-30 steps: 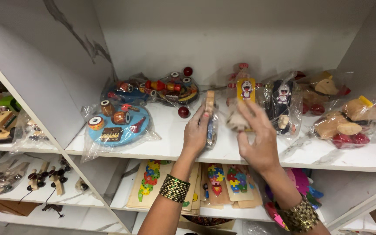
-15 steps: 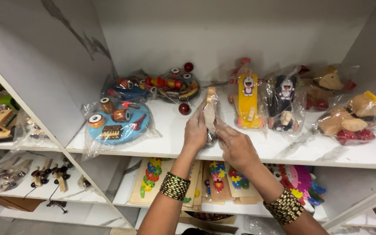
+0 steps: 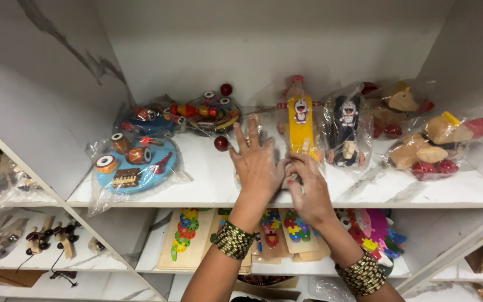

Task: The person wipes dust off plastic-wrapped wooden toy figurines and a round blue toy on white display shelves using a cloth, moving items aside and rearranging them as they clean each shelf compartment.

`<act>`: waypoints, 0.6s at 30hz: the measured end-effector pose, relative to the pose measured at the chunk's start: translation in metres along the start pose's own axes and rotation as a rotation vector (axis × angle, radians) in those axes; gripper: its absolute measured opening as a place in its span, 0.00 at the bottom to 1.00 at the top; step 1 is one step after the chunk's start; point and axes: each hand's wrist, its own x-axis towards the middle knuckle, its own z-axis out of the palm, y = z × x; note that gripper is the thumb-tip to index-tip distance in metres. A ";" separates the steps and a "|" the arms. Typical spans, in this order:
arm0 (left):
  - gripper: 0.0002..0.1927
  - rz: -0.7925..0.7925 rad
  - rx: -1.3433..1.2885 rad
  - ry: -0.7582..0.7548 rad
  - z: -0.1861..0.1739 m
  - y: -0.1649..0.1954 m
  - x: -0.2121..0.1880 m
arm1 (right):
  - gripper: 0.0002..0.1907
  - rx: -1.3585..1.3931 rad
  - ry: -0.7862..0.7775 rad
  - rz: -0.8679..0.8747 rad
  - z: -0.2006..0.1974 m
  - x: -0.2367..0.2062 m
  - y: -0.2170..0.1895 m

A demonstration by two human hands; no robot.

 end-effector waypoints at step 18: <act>0.22 -0.116 -0.875 0.356 0.025 -0.071 0.004 | 0.27 0.018 -0.178 0.436 0.006 0.017 -0.020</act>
